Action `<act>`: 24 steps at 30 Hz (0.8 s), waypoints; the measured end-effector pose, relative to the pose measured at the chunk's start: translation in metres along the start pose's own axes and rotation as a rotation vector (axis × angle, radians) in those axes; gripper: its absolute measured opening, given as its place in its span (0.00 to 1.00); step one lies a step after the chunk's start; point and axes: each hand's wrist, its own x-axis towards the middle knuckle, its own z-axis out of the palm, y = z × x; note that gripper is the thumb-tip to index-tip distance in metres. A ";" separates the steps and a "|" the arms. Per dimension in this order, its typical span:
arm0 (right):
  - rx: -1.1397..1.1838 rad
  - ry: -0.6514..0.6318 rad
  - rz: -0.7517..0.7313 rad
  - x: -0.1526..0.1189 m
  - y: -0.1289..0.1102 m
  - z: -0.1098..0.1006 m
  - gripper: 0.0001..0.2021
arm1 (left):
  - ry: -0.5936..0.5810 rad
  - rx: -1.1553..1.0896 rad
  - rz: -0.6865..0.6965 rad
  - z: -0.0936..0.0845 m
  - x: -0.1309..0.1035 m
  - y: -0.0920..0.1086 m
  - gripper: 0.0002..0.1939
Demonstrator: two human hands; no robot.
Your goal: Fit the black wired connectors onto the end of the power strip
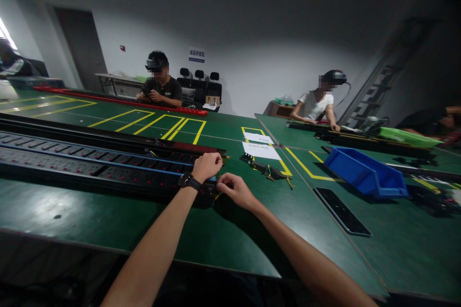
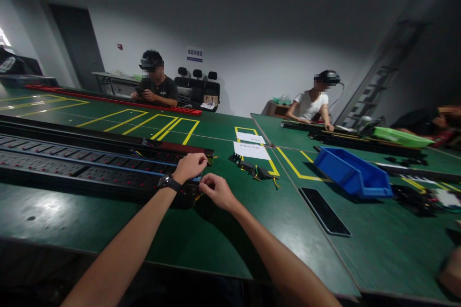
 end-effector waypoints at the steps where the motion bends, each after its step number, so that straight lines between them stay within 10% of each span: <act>1: 0.000 -0.029 -0.009 0.000 -0.001 -0.001 0.10 | -0.002 0.001 -0.001 0.000 0.000 0.000 0.13; 24: -0.298 -0.026 -0.046 -0.005 -0.007 0.004 0.21 | -0.015 0.020 -0.001 -0.003 0.001 0.002 0.14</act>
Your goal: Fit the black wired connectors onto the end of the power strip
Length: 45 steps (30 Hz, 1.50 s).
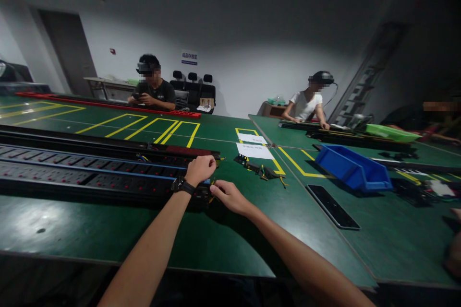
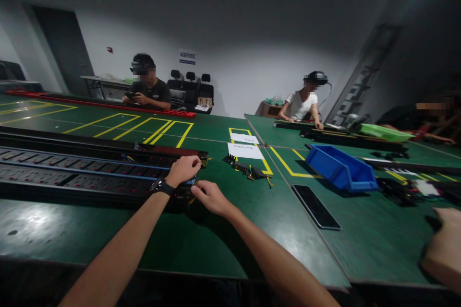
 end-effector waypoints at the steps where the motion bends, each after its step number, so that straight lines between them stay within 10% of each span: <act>1: -0.004 0.006 0.000 0.000 0.000 0.000 0.20 | -0.001 0.003 0.006 0.000 0.000 0.000 0.14; 19: 0.097 0.107 0.062 0.004 0.010 0.002 0.19 | -0.014 0.010 -0.016 -0.002 -0.001 0.001 0.13; 45: 0.937 0.400 0.475 0.014 0.022 -0.012 0.14 | -0.012 0.019 -0.002 0.001 0.001 -0.002 0.13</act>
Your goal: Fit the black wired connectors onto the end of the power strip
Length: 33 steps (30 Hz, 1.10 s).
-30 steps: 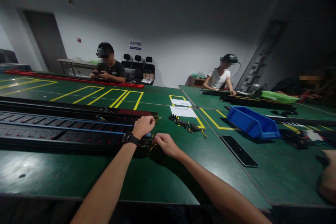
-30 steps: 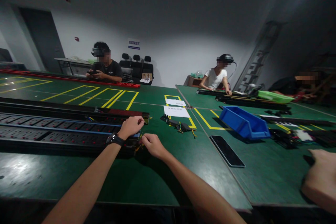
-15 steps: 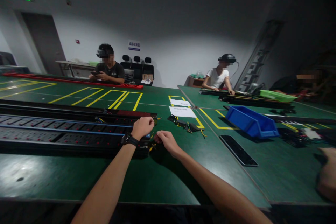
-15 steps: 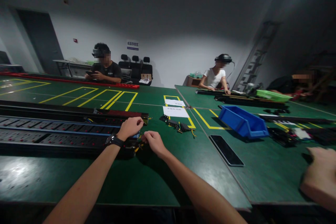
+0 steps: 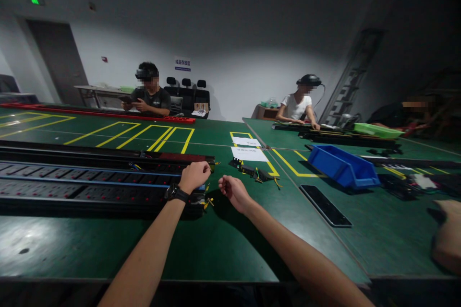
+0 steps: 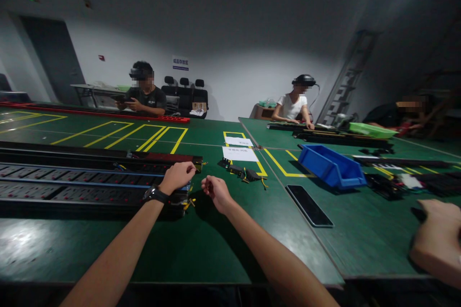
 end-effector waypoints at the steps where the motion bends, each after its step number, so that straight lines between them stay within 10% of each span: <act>1: 0.013 0.001 0.009 0.000 0.000 0.000 0.13 | 0.002 0.002 -0.001 0.000 0.000 0.000 0.13; 33: 0.072 -0.044 0.073 -0.003 -0.007 0.002 0.10 | -0.017 0.027 -0.014 0.000 0.001 0.000 0.14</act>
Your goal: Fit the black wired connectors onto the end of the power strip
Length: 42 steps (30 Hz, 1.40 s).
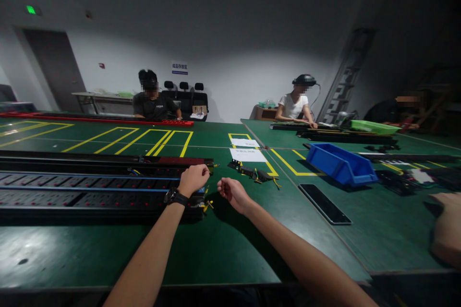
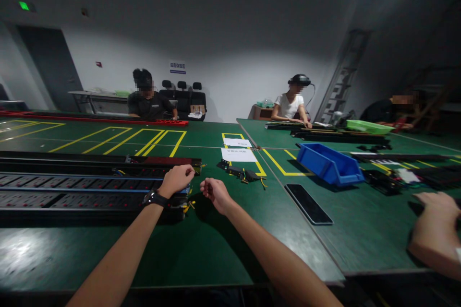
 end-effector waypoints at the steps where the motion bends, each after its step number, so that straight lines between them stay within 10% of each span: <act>1: 0.000 0.003 0.000 0.000 0.000 0.000 0.10 | 0.000 0.002 -0.001 0.000 0.000 0.000 0.14; 42: -0.038 -0.033 0.003 0.002 0.002 -0.003 0.11 | 0.002 0.007 0.000 0.000 -0.001 0.000 0.14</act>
